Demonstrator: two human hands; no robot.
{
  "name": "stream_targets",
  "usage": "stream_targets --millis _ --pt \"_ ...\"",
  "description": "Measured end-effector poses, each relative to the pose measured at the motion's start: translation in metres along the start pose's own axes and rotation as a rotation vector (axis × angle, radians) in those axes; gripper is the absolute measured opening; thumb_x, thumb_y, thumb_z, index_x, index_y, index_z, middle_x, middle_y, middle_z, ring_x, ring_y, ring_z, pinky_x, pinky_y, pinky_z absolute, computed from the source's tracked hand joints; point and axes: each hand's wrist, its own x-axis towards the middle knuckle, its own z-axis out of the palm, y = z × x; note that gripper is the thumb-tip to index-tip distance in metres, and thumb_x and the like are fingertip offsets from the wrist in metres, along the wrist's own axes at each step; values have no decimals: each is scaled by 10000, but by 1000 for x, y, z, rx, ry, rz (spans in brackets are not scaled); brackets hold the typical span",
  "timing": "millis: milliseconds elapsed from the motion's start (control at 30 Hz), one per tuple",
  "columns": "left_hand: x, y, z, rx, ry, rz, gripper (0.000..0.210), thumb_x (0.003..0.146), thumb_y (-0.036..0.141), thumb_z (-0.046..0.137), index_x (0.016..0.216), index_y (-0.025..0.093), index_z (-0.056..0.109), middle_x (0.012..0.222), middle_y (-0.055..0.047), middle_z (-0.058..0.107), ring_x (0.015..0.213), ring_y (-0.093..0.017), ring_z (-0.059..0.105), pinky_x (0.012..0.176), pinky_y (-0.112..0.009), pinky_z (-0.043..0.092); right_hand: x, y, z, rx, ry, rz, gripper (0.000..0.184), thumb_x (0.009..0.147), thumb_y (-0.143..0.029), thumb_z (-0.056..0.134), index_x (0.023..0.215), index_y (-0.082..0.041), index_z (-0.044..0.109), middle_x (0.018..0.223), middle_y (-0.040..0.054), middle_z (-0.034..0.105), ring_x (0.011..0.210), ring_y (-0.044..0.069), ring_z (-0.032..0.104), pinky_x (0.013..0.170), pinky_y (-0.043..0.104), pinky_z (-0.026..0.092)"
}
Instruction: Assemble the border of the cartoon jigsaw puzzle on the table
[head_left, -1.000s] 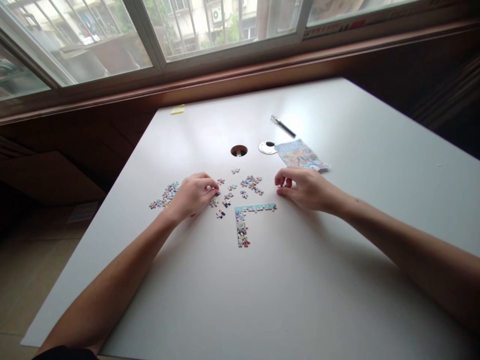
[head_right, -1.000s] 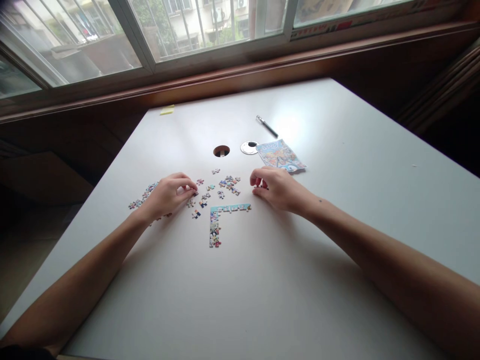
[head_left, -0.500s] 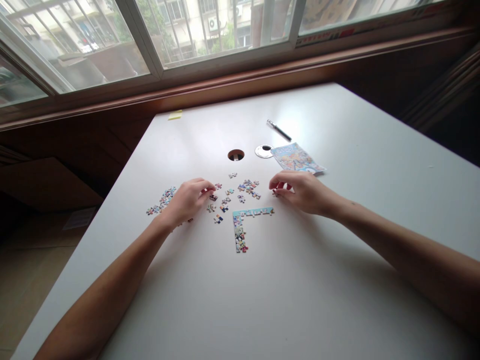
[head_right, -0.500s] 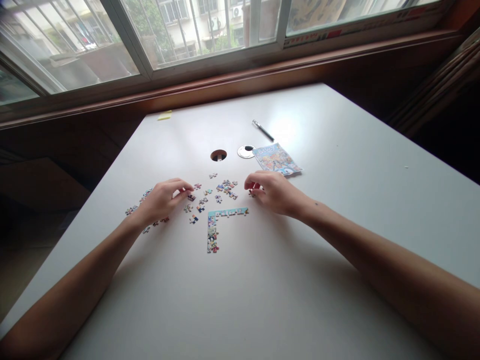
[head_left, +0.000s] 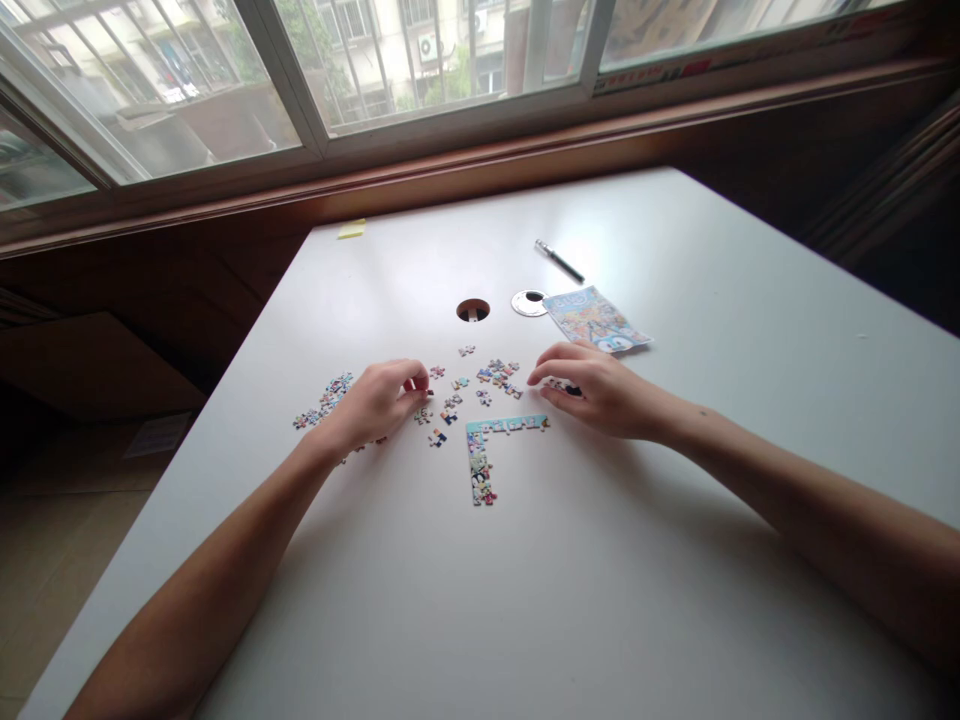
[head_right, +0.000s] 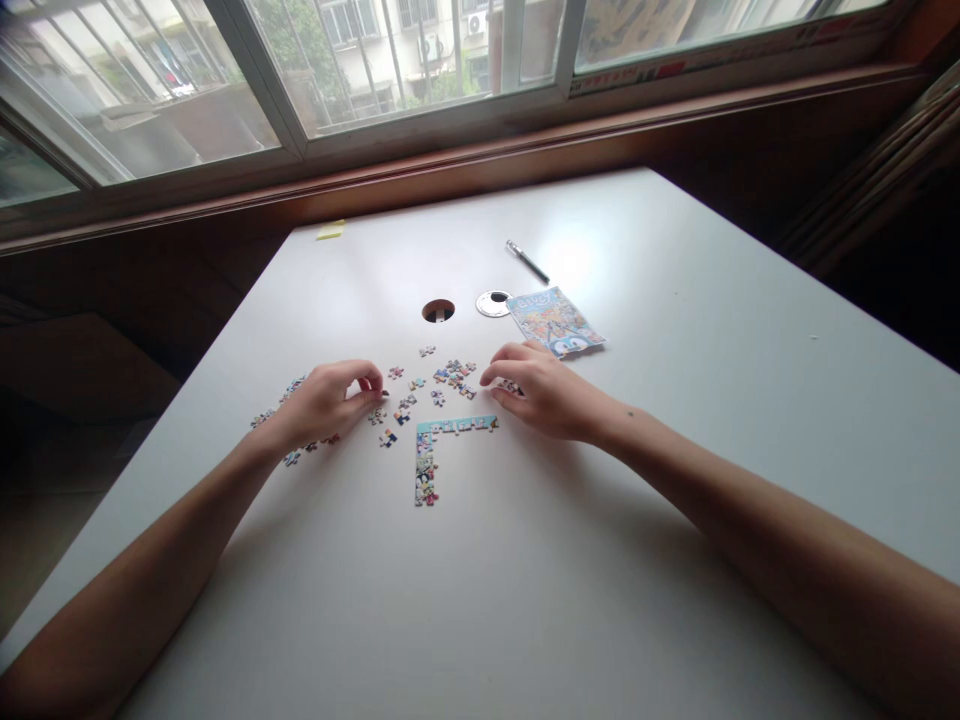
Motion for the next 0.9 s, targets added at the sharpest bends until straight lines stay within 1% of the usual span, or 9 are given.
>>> stream_targets --millis 100,167,233,300,400,500,600,733,900 --pt "0 5 0 -61 5 42 217 926 210 564 1079 229 715 1053 -57 715 885 -155 675 786 -286 550 0 -5 -1 -34 -42 -36 269 948 -320 523 1124 -295 725 1133 97 656 1047 274 566 957 468 448" --pt "1 7 1 -66 25 66 237 931 183 542 1056 234 736 1063 -55 717 891 -149 681 783 -274 553 -1 -8 -2 -63 -68 -53 289 962 -321 504 1148 -318 724 1138 93 651 1049 278 548 954 472 437" --pt "1 8 2 -65 56 75 212 919 168 552 995 222 742 1039 -46 731 865 -144 684 767 -267 553 -1 -9 -3 -78 -64 -56 276 966 -323 500 1103 -312 738 1128 91 653 1042 277 539 943 463 433" --pt "1 8 2 -68 87 75 170 893 155 576 946 209 729 1008 -36 747 835 -140 683 762 -267 550 -1 -7 -4 -76 -41 -49 239 955 -330 521 1010 -286 749 1099 89 667 1020 273 542 925 449 433" --pt "0 9 0 -74 121 72 118 860 136 594 878 191 697 939 -26 748 786 -131 662 747 -267 541 -1 -2 -3 -75 -26 -36 193 933 -329 552 921 -253 729 1045 88 686 978 268 550 895 435 436" --pt "0 9 -1 -78 122 80 98 850 132 586 849 175 674 903 -35 719 759 -127 629 713 -263 530 -1 0 -2 -87 -23 -20 199 931 -304 539 997 -242 716 1038 95 686 952 264 553 886 433 439" --pt "1 8 0 -70 97 82 152 860 128 567 899 183 703 956 -43 717 762 -122 627 689 -253 522 -1 0 -2 -99 -17 -14 261 929 -276 523 1111 -255 709 1060 100 683 962 266 560 884 433 442" --pt "2 5 1 -74 80 91 189 892 166 583 962 218 751 1005 -35 741 813 -128 661 718 -255 528 -1 2 0 -126 -26 -3 271 946 -260 493 1079 -247 729 1048 99 678 965 262 562 883 431 445" --pt "0 1 1 -64 83 45 50 867 203 660 869 195 710 843 -4 733 737 -121 640 690 -256 511 -2 3 1 -144 -14 19 294 936 -232 486 1121 -218 714 1006 109 652 938 256 564 880 436 455"
